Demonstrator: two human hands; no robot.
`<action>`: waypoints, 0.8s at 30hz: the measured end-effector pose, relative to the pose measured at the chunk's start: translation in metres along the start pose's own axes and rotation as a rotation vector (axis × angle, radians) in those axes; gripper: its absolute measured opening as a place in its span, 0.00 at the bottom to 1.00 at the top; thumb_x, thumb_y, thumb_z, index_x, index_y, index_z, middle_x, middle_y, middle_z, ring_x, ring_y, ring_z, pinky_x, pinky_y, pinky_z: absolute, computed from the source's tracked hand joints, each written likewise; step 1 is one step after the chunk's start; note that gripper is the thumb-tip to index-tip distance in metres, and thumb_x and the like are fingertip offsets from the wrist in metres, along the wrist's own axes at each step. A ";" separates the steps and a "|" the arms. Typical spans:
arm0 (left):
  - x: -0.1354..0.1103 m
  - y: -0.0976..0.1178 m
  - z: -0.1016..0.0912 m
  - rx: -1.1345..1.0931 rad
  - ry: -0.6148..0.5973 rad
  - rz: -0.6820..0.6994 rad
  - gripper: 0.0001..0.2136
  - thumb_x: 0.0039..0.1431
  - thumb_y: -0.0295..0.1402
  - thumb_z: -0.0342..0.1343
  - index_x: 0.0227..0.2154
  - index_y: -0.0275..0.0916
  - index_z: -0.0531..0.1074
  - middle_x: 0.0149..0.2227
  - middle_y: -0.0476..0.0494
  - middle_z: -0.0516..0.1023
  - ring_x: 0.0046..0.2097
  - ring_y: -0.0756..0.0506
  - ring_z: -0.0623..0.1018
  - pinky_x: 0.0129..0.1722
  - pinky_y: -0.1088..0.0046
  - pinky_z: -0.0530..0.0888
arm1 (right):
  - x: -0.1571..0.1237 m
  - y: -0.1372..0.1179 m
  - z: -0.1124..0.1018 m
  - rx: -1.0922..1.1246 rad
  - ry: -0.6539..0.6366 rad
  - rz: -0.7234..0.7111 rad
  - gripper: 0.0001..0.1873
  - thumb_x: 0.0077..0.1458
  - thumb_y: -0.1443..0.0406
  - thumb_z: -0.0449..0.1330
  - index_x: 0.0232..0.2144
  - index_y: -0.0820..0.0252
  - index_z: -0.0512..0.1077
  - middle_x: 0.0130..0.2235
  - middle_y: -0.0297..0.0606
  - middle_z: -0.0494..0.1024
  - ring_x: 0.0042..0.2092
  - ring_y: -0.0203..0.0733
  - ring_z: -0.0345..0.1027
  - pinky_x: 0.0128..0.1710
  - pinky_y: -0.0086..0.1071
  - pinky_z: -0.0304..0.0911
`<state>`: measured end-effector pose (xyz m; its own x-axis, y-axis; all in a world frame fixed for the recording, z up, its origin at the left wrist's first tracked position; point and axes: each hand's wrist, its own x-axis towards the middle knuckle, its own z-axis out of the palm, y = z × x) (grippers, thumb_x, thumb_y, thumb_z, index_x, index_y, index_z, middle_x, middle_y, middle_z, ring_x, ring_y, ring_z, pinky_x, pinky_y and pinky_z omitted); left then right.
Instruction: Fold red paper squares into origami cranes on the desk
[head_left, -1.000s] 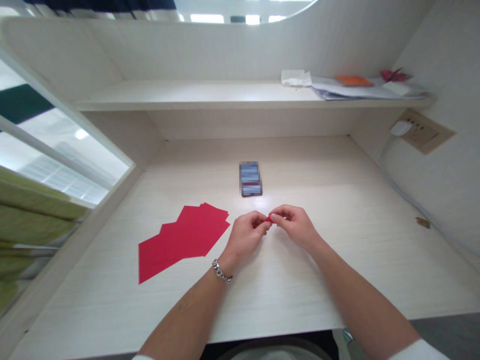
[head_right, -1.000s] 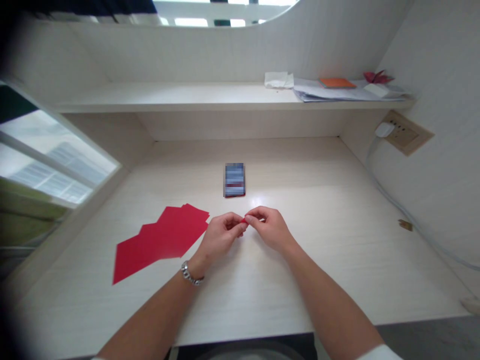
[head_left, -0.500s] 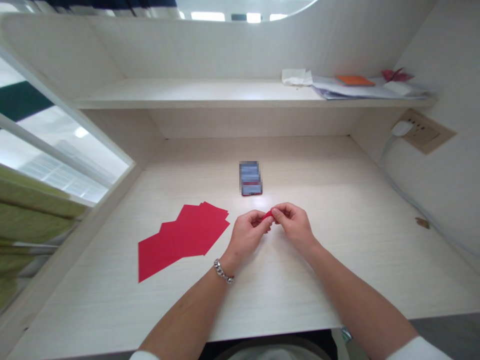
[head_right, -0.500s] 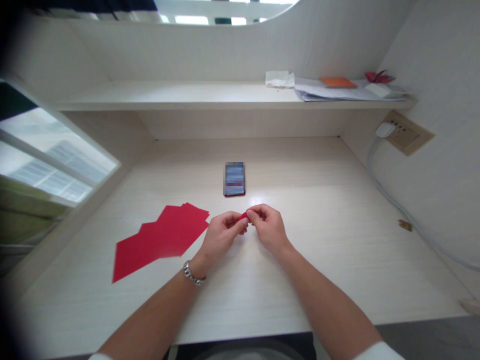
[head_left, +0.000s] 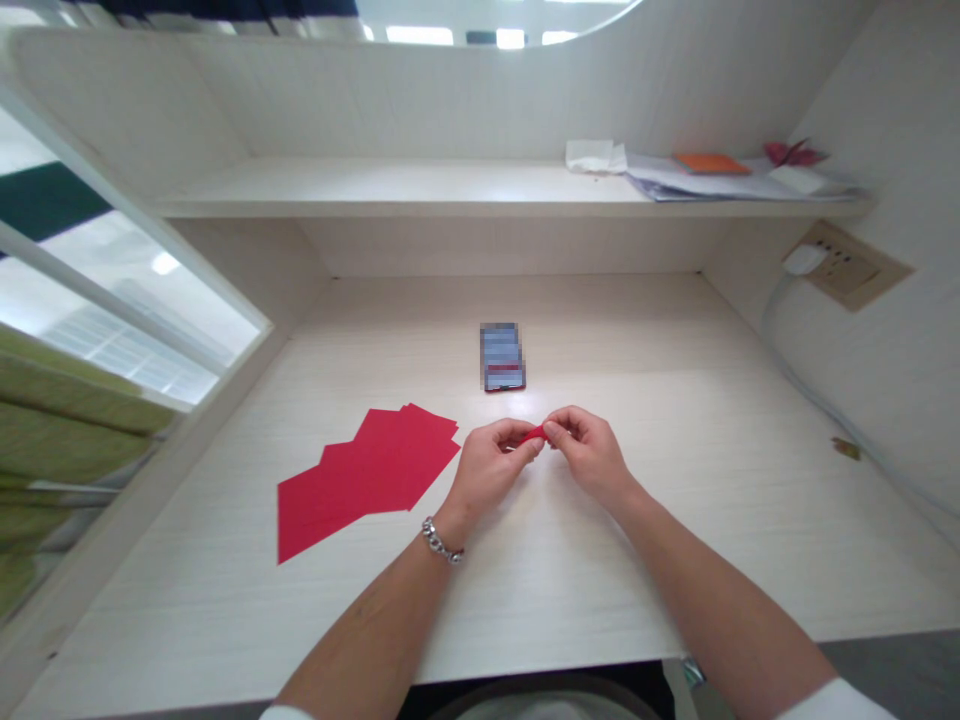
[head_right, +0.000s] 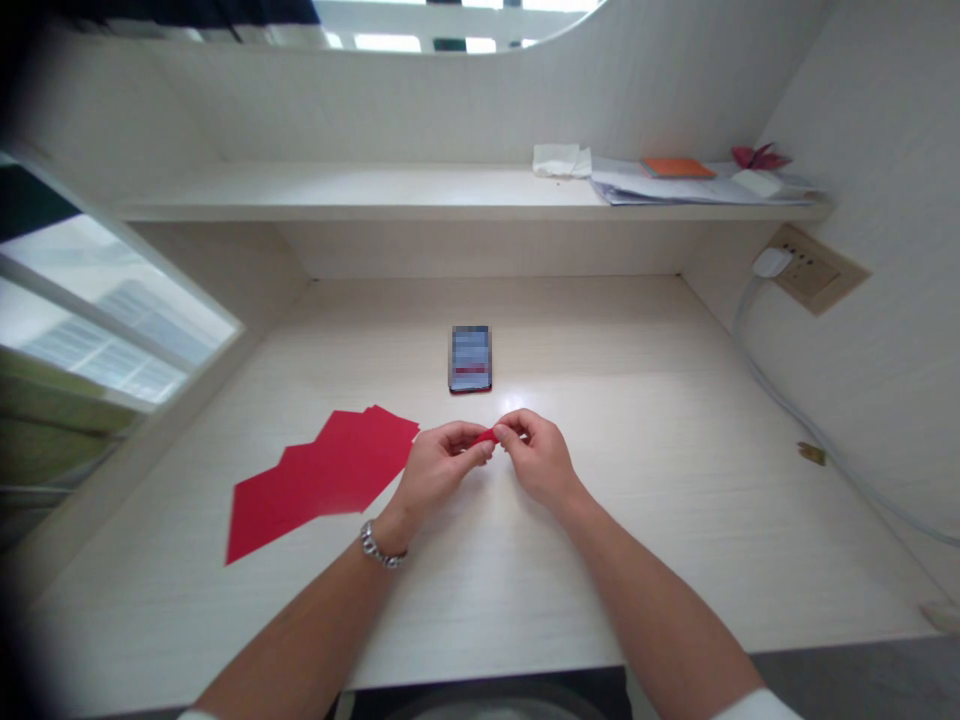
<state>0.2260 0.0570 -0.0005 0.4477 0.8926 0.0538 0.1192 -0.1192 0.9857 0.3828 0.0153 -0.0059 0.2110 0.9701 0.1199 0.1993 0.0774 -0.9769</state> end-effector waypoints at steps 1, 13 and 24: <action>0.000 0.000 0.001 -0.015 0.004 0.005 0.11 0.52 0.39 0.62 0.34 0.37 0.78 0.32 0.42 0.81 0.32 0.46 0.78 0.34 0.71 0.74 | -0.001 0.000 0.001 -0.008 0.003 -0.008 0.09 0.54 0.59 0.60 0.29 0.59 0.73 0.29 0.36 0.76 0.31 0.39 0.67 0.32 0.31 0.62; -0.001 0.007 -0.004 -0.040 0.008 -0.015 0.09 0.51 0.38 0.63 0.26 0.36 0.77 0.24 0.44 0.79 0.25 0.48 0.76 0.27 0.73 0.73 | 0.001 0.001 0.000 0.174 -0.071 0.065 0.08 0.48 0.60 0.65 0.28 0.60 0.75 0.25 0.34 0.75 0.28 0.38 0.67 0.30 0.32 0.63; 0.000 0.000 0.000 -0.181 0.082 0.036 0.12 0.52 0.35 0.63 0.38 0.36 0.76 0.35 0.42 0.81 0.33 0.47 0.79 0.35 0.70 0.77 | 0.003 0.002 0.000 0.238 -0.022 0.074 0.10 0.48 0.61 0.66 0.34 0.60 0.77 0.29 0.37 0.79 0.30 0.39 0.72 0.30 0.32 0.67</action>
<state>0.2261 0.0571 -0.0010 0.3738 0.9226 0.0956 -0.0603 -0.0786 0.9951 0.3839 0.0181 -0.0079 0.1954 0.9797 0.0449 -0.0479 0.0553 -0.9973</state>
